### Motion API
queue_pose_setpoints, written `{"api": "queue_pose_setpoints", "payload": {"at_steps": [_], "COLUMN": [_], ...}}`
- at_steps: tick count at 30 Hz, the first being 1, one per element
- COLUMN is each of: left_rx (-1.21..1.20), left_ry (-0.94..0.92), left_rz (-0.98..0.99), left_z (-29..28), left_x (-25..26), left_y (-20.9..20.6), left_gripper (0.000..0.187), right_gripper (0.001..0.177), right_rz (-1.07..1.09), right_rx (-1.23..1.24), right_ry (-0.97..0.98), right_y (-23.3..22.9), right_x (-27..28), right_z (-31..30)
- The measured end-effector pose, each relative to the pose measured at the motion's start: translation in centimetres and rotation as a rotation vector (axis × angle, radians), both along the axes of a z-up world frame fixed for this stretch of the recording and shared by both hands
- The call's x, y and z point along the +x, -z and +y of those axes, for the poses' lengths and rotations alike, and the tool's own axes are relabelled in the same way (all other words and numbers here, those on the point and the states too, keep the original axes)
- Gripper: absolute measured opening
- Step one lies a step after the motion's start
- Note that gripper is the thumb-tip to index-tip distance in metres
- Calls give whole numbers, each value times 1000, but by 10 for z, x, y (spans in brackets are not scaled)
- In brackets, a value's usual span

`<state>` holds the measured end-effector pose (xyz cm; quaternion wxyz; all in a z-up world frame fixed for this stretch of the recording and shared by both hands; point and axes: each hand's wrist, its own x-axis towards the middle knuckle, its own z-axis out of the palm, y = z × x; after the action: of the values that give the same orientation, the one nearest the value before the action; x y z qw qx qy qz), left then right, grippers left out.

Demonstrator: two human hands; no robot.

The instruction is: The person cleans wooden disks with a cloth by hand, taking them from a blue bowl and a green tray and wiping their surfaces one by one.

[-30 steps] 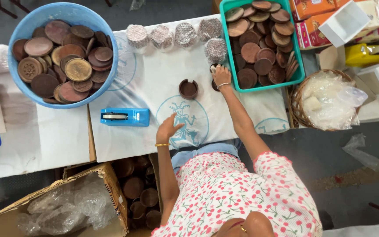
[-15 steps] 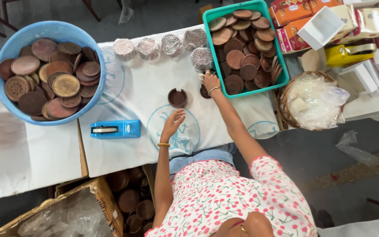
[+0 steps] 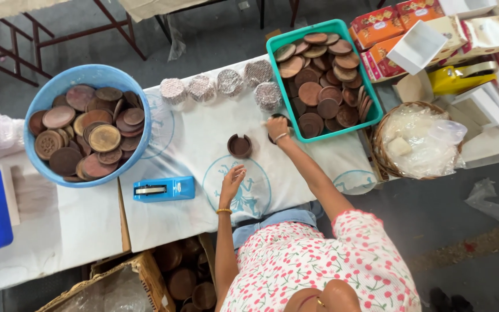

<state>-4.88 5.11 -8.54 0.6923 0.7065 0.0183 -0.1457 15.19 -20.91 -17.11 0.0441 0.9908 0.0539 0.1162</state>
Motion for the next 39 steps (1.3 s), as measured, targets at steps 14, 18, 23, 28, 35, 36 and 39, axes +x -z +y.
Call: {"api": "queue_pose_setpoints", "payload": {"at_steps": [14,18,23,28,35,36,39], "left_rx": [-831,-1363,-1236,-1468,-1002,-989,-1201], "left_ry": [-135,236,29,220,-236,-248,-166], "left_rz": [386,255,177,189,104,109,323], "left_z": [-83,-100,-98,-82,-59,-56,-50], "left_x": [65,72,56,53,68,72,74], "left_y": [-35,1,-30,-71,-45,-47,-20], "left_gripper": [79,72,77,81,79,79,81], "right_gripper": [50,58,55,52,56,59,57], "right_rz": [-139,-52,-70,4,-73,-49,-72], "right_rx": [888,1019,902,876,1254,1332,996], "right_ry": [-303,-394,-307,-449,-305,-275,-352], "right_y": [-175,-176,-185,-170,-178,-172,-162], "right_x": [-203,-184,-180,-162,-167,-170,-179], "right_z": [70,76,90,97,120,125,130]}}
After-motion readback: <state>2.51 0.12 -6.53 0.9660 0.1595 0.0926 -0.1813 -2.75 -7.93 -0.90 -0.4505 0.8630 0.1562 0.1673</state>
